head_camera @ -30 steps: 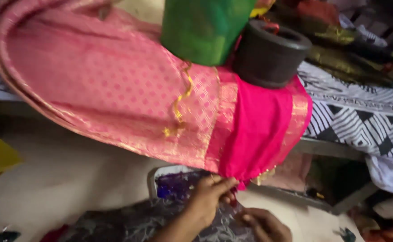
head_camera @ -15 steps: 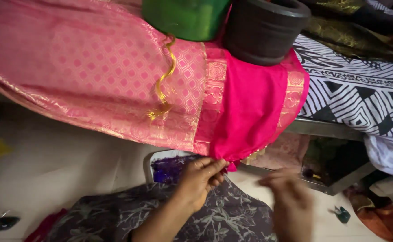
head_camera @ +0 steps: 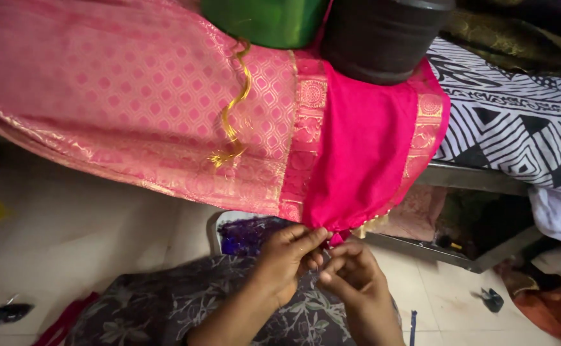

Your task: The person sits on the floor with a pink saree draped over their lap and attaches decorative tassels along its border. They thread a needle, sew the tassels onto the fabric edge, pull the thread tight, and use scissors to trim thread, working along the hem one tassel at a time.

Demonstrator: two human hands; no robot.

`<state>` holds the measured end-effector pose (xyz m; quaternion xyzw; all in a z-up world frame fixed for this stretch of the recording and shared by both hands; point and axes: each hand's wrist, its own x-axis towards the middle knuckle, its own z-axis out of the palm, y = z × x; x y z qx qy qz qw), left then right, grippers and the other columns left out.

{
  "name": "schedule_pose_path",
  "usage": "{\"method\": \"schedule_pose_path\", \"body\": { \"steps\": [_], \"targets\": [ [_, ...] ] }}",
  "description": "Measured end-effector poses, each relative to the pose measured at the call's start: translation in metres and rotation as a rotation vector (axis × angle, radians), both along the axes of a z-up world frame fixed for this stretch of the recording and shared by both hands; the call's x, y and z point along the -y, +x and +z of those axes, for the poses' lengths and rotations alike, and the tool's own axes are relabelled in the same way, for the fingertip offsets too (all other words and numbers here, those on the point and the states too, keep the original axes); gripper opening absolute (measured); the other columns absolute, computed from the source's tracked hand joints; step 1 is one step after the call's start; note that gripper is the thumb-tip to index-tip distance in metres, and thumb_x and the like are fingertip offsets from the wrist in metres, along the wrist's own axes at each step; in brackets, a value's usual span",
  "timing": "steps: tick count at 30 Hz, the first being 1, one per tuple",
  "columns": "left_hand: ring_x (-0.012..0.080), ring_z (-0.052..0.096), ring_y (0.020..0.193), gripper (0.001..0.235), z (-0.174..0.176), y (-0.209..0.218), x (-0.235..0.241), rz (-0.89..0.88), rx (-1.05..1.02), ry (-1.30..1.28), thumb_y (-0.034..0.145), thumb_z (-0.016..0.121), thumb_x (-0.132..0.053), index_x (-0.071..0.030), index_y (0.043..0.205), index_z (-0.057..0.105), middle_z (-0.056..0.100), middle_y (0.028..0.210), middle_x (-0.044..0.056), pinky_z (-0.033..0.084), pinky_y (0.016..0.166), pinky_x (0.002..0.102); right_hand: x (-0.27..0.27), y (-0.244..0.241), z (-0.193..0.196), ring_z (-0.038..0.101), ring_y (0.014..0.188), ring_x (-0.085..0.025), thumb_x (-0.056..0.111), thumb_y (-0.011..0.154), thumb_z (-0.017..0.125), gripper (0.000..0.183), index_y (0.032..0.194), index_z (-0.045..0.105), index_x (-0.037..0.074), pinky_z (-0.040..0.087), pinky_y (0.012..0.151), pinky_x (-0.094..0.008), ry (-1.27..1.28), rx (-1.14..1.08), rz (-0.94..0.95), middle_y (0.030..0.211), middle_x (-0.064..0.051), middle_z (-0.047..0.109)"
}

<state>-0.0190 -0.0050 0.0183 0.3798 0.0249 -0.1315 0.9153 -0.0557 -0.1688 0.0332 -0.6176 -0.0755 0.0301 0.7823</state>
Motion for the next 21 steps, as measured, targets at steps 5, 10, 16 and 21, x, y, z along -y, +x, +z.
{"method": "schedule_pose_path", "body": {
  "steps": [5,10,16,21],
  "targets": [
    [0.0094,0.057,0.059,0.016,-0.006,0.004,-0.005,0.020,-0.020,0.003,0.094,0.073,-0.018,-0.002,0.095,0.075,0.065,0.067,0.002,0.044,0.056,0.023,0.023,0.002,0.004,0.068,0.086,-0.023,0.000,0.082,0.071,0.043,0.123,0.057,0.007,0.053,0.084,-0.045,0.201,-0.055,0.105,0.082,-0.008,0.063],
    [0.0096,0.059,0.061,0.017,-0.007,0.006,-0.008,0.028,0.010,-0.005,0.095,0.071,-0.018,-0.001,0.097,0.075,0.067,0.070,0.002,0.045,0.057,0.023,0.050,0.003,0.004,0.065,0.076,-0.019,0.005,0.094,0.070,0.040,0.131,0.055,0.008,0.046,0.105,-0.059,0.542,0.028,0.204,0.086,-0.004,0.061],
    [0.0101,0.059,0.060,0.018,-0.008,0.006,-0.009,0.031,0.015,-0.009,0.096,0.071,-0.019,-0.001,0.097,0.075,0.066,0.068,0.003,0.046,0.057,0.023,0.078,0.002,-0.018,0.060,0.057,-0.013,-0.001,0.092,0.070,0.041,0.130,0.056,0.004,0.050,0.065,-0.040,0.028,0.095,-0.113,0.091,-0.010,0.068],
    [0.0100,0.060,0.061,0.018,-0.002,0.003,-0.009,0.041,0.012,-0.015,0.095,0.071,-0.018,-0.001,0.097,0.075,0.067,0.070,0.003,0.046,0.057,0.023,0.069,-0.007,0.005,0.062,0.061,-0.016,0.001,0.085,0.072,0.035,0.118,0.063,0.001,0.040,0.047,-0.029,-0.321,-0.032,-0.289,0.083,-0.011,0.069]
  ]
}}
